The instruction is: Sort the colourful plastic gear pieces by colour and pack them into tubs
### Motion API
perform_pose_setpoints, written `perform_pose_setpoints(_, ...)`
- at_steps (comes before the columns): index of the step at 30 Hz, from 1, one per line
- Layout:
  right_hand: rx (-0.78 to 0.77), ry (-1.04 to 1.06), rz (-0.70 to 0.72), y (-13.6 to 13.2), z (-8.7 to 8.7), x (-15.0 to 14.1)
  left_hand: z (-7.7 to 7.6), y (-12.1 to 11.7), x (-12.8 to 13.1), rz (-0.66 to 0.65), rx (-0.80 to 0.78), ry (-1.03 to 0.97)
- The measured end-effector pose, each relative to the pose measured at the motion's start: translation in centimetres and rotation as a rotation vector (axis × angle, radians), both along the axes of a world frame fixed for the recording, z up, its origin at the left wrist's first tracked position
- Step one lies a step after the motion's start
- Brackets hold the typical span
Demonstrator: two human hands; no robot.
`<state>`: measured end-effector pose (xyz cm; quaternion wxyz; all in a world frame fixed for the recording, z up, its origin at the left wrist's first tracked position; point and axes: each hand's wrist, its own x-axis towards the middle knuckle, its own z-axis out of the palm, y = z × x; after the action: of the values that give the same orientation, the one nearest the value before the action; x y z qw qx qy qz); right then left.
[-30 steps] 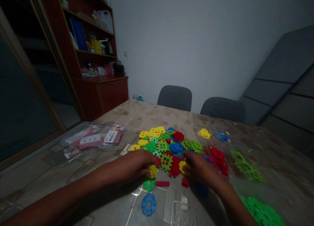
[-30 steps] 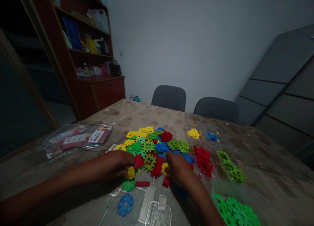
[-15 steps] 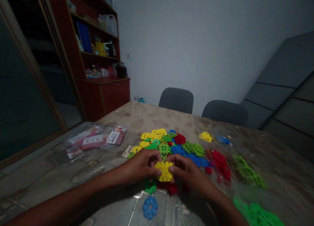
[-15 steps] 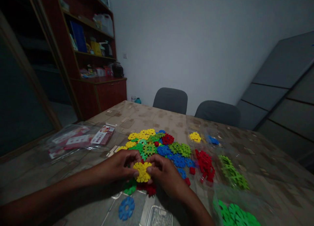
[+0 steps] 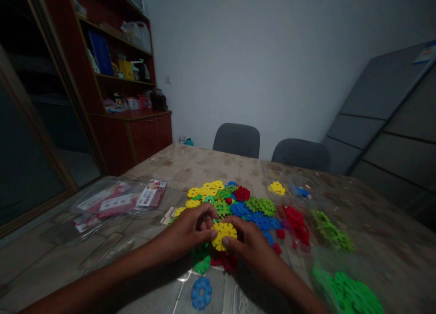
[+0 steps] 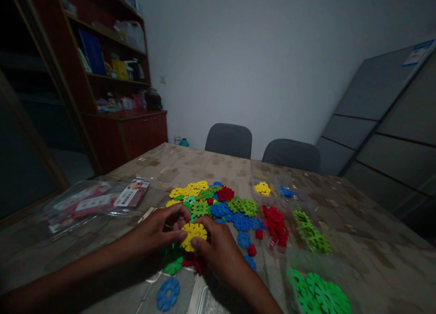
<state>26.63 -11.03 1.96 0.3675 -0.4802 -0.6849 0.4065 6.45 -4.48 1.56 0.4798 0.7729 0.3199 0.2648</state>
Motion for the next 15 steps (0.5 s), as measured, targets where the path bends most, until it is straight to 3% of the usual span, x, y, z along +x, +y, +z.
perform_pose_setpoints(8,0.071,-0.165,-0.116,-1.2,3.9,2.7,1.3,0.3,-0.7,0.077,0.094,-0.001)
perform_pose_setpoints(12,0.111,-0.197,-0.233,-1.9,5.7,6.6,1.8,0.2,-0.8,0.068,0.106,-0.010)
perform_pose_setpoints(15,0.118,-0.174,-0.416,-3.3,6.4,10.9,1.9,0.4,-0.9,0.038,0.109,-0.014)
